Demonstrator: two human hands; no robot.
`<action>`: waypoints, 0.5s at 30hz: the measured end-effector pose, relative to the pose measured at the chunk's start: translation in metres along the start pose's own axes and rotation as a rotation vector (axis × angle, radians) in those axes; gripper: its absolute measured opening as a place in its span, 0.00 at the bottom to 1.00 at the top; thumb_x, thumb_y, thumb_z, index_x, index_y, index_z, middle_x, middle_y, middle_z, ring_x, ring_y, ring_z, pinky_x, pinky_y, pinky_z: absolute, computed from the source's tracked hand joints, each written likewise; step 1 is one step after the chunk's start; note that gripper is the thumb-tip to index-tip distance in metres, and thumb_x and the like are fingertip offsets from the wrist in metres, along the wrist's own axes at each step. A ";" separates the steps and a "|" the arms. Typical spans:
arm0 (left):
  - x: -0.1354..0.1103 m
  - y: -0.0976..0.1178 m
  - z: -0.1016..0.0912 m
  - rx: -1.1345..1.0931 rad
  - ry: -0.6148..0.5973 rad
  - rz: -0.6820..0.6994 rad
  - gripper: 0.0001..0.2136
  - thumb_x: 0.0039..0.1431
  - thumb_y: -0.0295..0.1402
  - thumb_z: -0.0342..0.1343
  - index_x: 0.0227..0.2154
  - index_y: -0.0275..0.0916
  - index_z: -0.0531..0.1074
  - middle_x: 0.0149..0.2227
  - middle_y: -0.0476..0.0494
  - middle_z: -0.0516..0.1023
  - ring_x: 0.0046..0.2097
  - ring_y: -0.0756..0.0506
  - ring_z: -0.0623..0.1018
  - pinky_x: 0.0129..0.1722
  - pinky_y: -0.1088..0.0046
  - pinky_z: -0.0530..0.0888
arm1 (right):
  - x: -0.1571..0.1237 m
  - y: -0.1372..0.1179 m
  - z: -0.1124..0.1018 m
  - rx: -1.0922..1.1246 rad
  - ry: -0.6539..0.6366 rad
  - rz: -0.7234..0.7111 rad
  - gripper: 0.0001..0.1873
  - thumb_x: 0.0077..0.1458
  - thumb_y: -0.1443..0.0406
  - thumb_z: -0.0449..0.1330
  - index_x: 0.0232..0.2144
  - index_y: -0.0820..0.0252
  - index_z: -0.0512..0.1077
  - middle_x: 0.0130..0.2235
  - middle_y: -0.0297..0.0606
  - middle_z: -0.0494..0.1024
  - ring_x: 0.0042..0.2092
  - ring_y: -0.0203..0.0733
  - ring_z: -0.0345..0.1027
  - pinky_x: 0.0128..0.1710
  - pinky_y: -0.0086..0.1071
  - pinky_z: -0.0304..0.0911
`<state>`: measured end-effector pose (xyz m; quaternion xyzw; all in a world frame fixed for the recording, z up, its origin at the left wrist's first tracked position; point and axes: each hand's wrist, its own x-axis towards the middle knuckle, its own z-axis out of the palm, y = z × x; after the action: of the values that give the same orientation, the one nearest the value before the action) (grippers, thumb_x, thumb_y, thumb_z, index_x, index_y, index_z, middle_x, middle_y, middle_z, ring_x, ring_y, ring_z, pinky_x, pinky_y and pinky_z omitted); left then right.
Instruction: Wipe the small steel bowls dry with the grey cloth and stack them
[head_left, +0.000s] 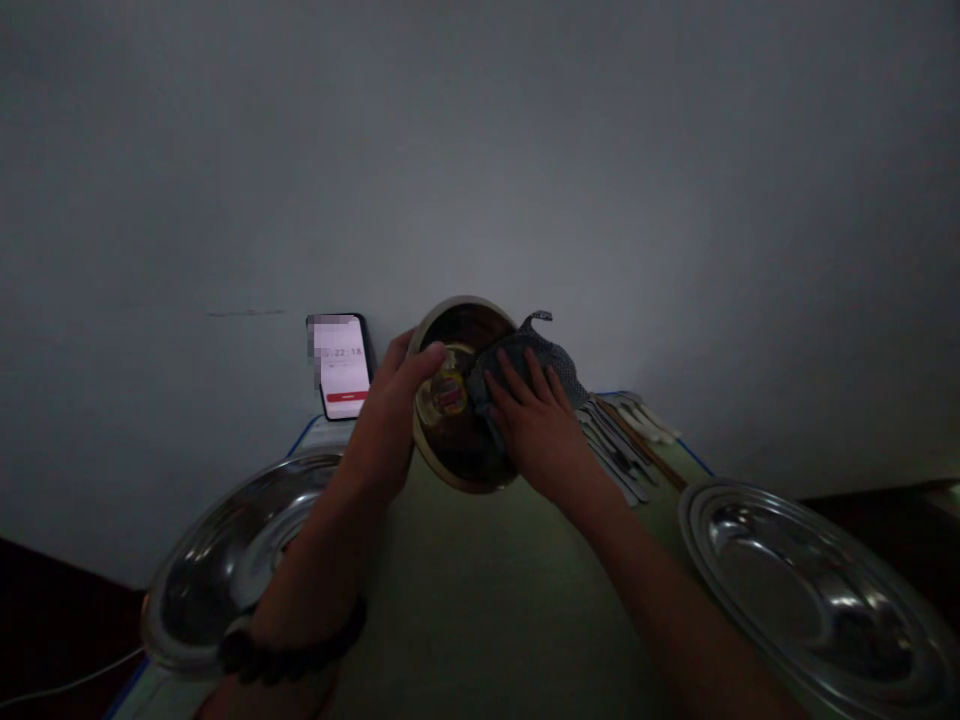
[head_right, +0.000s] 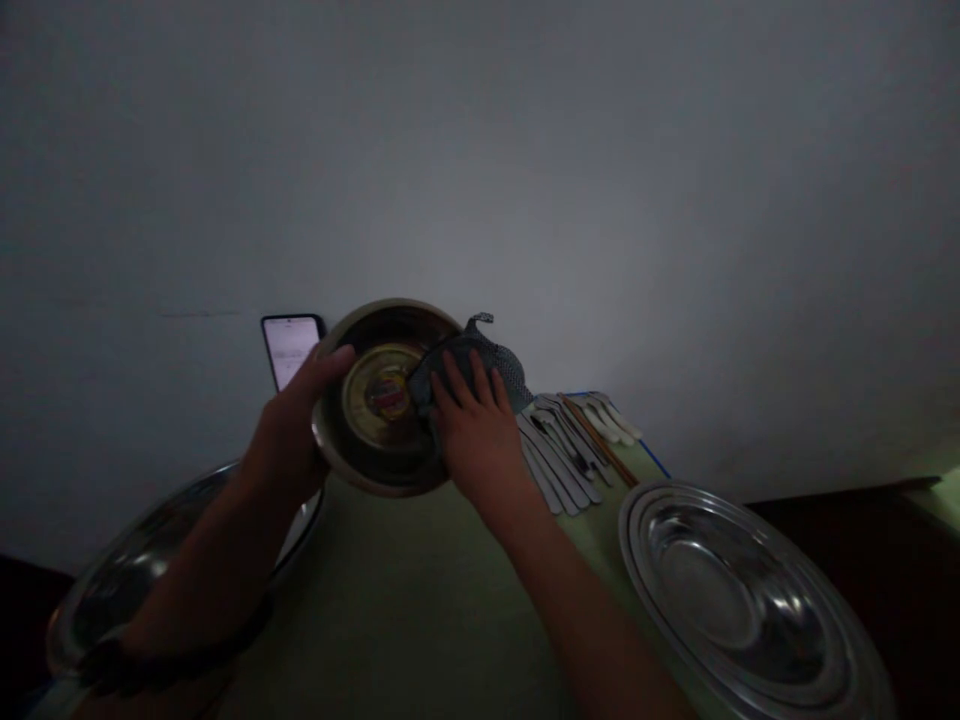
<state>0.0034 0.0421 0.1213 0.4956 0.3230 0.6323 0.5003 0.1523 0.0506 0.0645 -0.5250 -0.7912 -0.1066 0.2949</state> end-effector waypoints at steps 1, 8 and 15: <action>0.000 -0.002 0.002 -0.029 -0.016 -0.030 0.15 0.51 0.40 0.60 0.41 0.41 0.74 0.37 0.45 0.79 0.45 0.40 0.78 0.43 0.67 0.75 | 0.001 -0.001 -0.001 0.025 -0.004 0.000 0.25 0.65 0.62 0.45 0.62 0.61 0.59 0.68 0.40 0.50 0.69 0.56 0.34 0.65 0.59 0.41; -0.006 -0.006 0.012 -0.091 -0.098 -0.087 0.09 0.56 0.40 0.56 0.35 0.42 0.76 0.33 0.48 0.79 0.48 0.41 0.76 0.49 0.65 0.73 | 0.003 -0.015 -0.015 0.237 -0.067 -0.030 0.30 0.65 0.62 0.43 0.65 0.73 0.48 0.69 0.52 0.41 0.70 0.50 0.31 0.67 0.49 0.42; -0.001 -0.012 0.008 0.008 0.071 -0.036 0.11 0.52 0.40 0.61 0.37 0.42 0.76 0.38 0.46 0.80 0.49 0.40 0.76 0.47 0.68 0.73 | 0.000 -0.024 -0.026 0.140 -0.067 0.039 0.31 0.59 0.66 0.54 0.63 0.70 0.53 0.64 0.57 0.57 0.66 0.56 0.48 0.62 0.52 0.54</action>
<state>0.0150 0.0440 0.1131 0.4689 0.3522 0.6391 0.4976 0.1404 0.0279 0.0886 -0.5217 -0.7957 -0.0279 0.3063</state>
